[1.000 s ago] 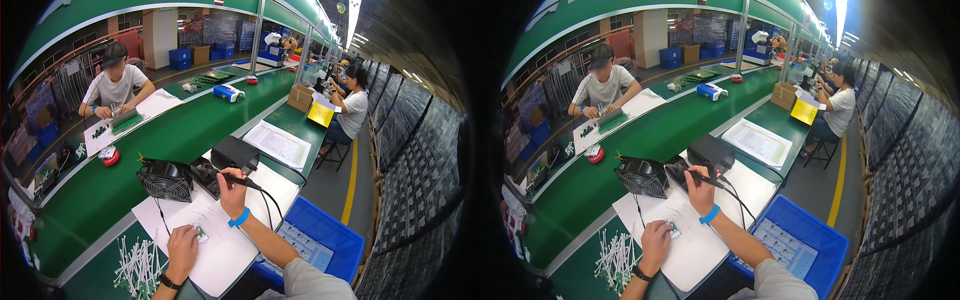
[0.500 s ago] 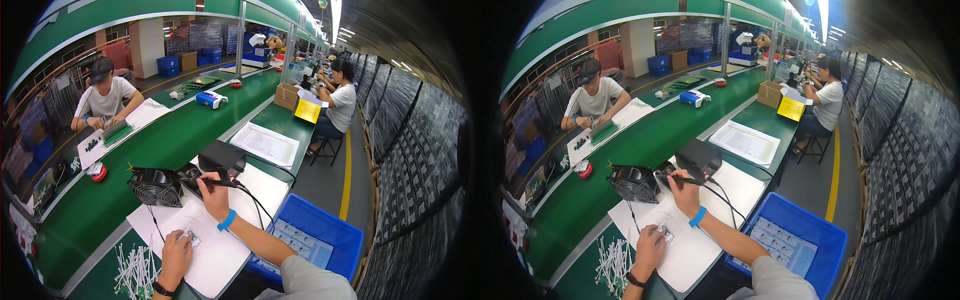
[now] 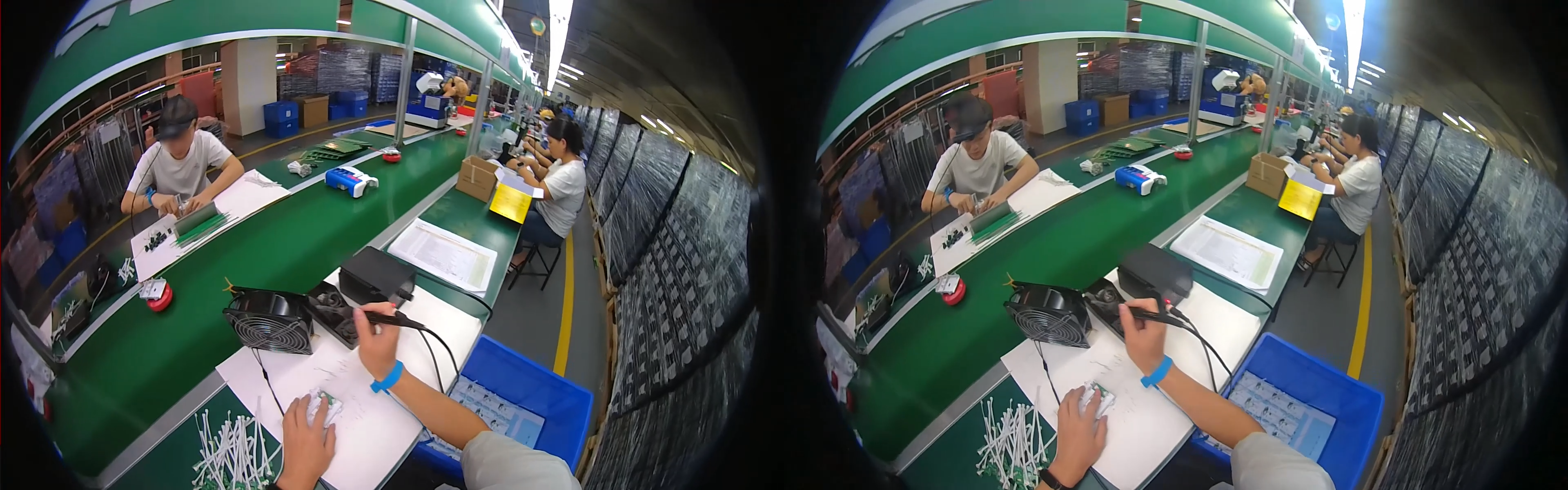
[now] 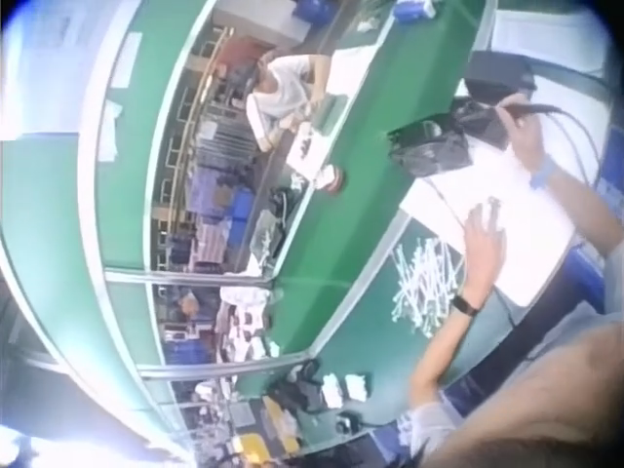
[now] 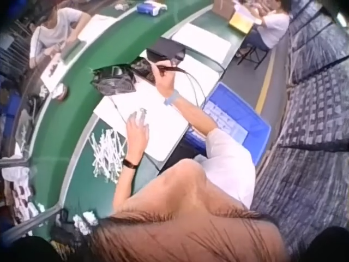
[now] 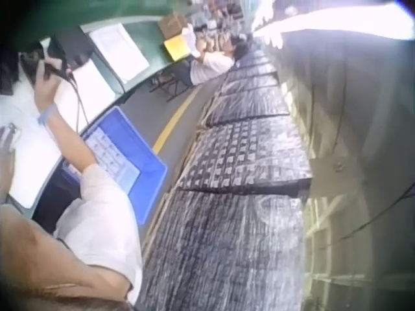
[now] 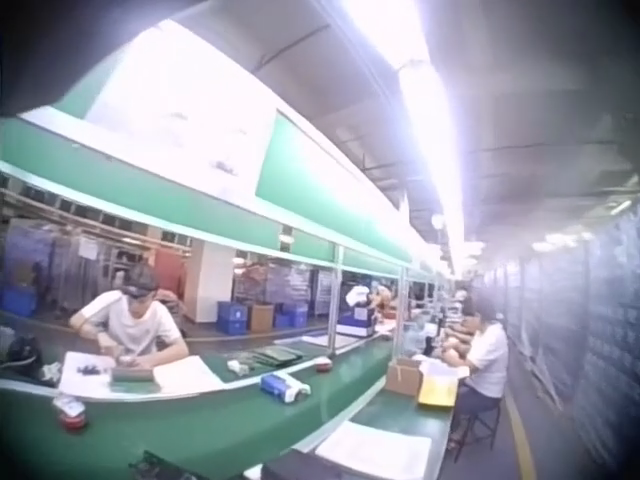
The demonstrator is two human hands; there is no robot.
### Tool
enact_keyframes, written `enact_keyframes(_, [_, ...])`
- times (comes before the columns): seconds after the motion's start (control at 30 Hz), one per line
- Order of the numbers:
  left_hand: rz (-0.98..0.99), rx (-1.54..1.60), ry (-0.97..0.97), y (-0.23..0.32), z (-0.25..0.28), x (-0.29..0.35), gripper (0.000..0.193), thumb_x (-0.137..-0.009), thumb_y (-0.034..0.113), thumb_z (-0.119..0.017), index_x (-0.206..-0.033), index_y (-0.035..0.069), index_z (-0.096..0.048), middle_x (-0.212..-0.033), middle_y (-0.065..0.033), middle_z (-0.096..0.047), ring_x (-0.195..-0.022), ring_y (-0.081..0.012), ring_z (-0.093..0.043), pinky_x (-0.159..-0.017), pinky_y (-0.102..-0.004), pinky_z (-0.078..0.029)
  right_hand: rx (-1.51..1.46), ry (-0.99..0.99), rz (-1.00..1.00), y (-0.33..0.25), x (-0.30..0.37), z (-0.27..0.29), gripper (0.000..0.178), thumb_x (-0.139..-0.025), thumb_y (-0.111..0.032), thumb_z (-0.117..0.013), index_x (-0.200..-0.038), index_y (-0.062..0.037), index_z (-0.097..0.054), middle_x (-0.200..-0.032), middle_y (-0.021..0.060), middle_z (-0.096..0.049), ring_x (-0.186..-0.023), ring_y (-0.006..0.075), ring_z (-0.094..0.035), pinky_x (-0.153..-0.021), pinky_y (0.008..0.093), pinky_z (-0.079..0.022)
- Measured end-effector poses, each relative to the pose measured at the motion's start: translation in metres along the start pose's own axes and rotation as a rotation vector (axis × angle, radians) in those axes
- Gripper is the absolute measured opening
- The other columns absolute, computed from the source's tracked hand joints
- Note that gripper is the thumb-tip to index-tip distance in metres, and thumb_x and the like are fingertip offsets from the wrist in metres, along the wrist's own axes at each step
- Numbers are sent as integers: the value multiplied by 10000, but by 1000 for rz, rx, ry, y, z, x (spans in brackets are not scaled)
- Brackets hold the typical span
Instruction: Soldering wires onto small circuit boards at an industrial assembly line station.
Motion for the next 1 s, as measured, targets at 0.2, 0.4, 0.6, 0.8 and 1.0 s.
enact_keyframes(0.2, [34, 96, 18, -3, 10, -2, 542, -852, 146, -716, -1370, 40, -596, -1407, -282, -487, -1300, -500, -437, -1118, -552, -359, 79, 128, 63, -4, -3, 8, 131, -954, 17, -674, -1028, -46, -588, -973, 34, -558, -874, 104, -548, -743, 234, -460])
enact_keyframes(0.4, [49, 122, 19, -16, 6, -3, 583, -900, 114, -691, -1450, 29, -520, -1418, -254, -464, -1316, -454, -420, -1118, -552, -359, 155, 143, 154, -1, -8, 9, 142, -949, 56, -617, -1024, -42, -546, -924, 50, -554, -813, 109, -501, -763, 253, -419])
enact_keyframes(0.6, [69, 111, 12, -21, 2, -6, 578, -898, 118, -694, -1442, 28, -523, -1423, -238, -465, -1319, -436, -423, -1120, -544, -367, 140, 129, 129, 7, -6, 7, 151, -943, 59, -618, -1027, -40, -542, -897, 47, -558, -801, 101, -493, -749, 243, -402])
enact_keyframes(0.8, [60, 106, 13, -20, 3, -4, 574, -894, 123, -691, -1435, 26, -528, -1416, -237, -473, -1319, -428, -428, -1118, -543, -373, 213, 42, 187, 13, 6, 8, 160, -838, 26, -764, -945, -37, -663, -831, 54, -643, -646, 94, -549, -560, 231, -408])
enact_keyframes(1.0, [79, 107, 7, -14, 12, -7, 569, -890, 113, -686, -1428, 18, -528, -1403, -250, -478, -1315, -438, -439, -1128, -538, -379, 266, 57, 215, 1, 1, 5, 166, -817, 31, -787, -951, -11, -697, -804, 61, -668, -656, 99, -582, -578, 233, -426])
Point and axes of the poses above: each hand's wrist, its own x-axis away from the middle knuckle, its own z-axis out of the back of the hand, y = z × x, the point moved 5 cm from there along -x, towards the middle knuckle
